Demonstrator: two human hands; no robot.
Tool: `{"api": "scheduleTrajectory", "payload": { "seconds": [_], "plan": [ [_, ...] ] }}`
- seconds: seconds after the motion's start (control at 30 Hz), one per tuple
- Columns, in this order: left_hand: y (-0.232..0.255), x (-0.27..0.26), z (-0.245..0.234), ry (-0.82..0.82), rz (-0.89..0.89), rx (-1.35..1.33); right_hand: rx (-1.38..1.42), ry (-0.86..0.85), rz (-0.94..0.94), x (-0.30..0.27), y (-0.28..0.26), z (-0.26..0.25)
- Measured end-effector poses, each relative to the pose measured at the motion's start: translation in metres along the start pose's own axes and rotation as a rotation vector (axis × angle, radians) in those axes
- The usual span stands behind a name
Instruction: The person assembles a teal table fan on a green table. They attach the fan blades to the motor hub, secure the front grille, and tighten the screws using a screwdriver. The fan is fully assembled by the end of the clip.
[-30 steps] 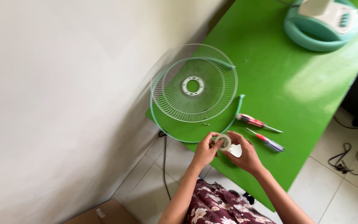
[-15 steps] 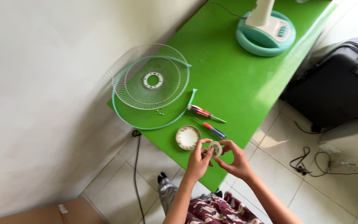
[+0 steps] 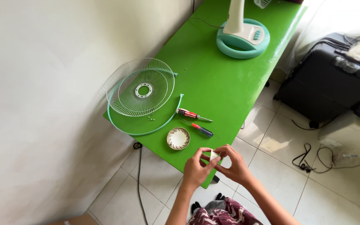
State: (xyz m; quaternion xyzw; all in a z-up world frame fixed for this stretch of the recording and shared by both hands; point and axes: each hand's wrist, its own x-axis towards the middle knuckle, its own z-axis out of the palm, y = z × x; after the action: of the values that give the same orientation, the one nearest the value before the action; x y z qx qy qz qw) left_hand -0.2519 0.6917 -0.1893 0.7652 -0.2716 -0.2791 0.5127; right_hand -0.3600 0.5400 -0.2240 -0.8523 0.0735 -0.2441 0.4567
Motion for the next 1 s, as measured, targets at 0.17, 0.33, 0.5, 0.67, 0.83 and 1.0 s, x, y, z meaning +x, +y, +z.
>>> {"api": "scheduleTrajectory", "payload": {
  "seconds": [0.17,0.33,0.5,0.67,0.83,1.0],
  "plan": [
    [0.006,-0.007,0.021,-0.039,-0.026,0.001,-0.054,-0.003,0.093,-0.019,0.004,-0.018],
    [0.019,-0.001,0.053,-0.035,-0.014,0.032,-0.039,-0.032,0.081,-0.025,0.015,-0.050],
    [0.047,0.026,0.119,-0.017,-0.032,-0.021,-0.027,-0.072,0.028,-0.018,0.043,-0.121],
    [0.077,0.068,0.200,0.044,0.056,0.038,-0.028,-0.048,-0.013,-0.006,0.082,-0.205],
    [0.097,0.095,0.265,0.097,-0.016,-0.067,-0.063,-0.098,-0.040,0.008,0.110,-0.262],
    [0.123,0.126,0.293,0.074,-0.006,-0.077,-0.062,-0.114,-0.047,0.029,0.129,-0.307]
  ]
}}
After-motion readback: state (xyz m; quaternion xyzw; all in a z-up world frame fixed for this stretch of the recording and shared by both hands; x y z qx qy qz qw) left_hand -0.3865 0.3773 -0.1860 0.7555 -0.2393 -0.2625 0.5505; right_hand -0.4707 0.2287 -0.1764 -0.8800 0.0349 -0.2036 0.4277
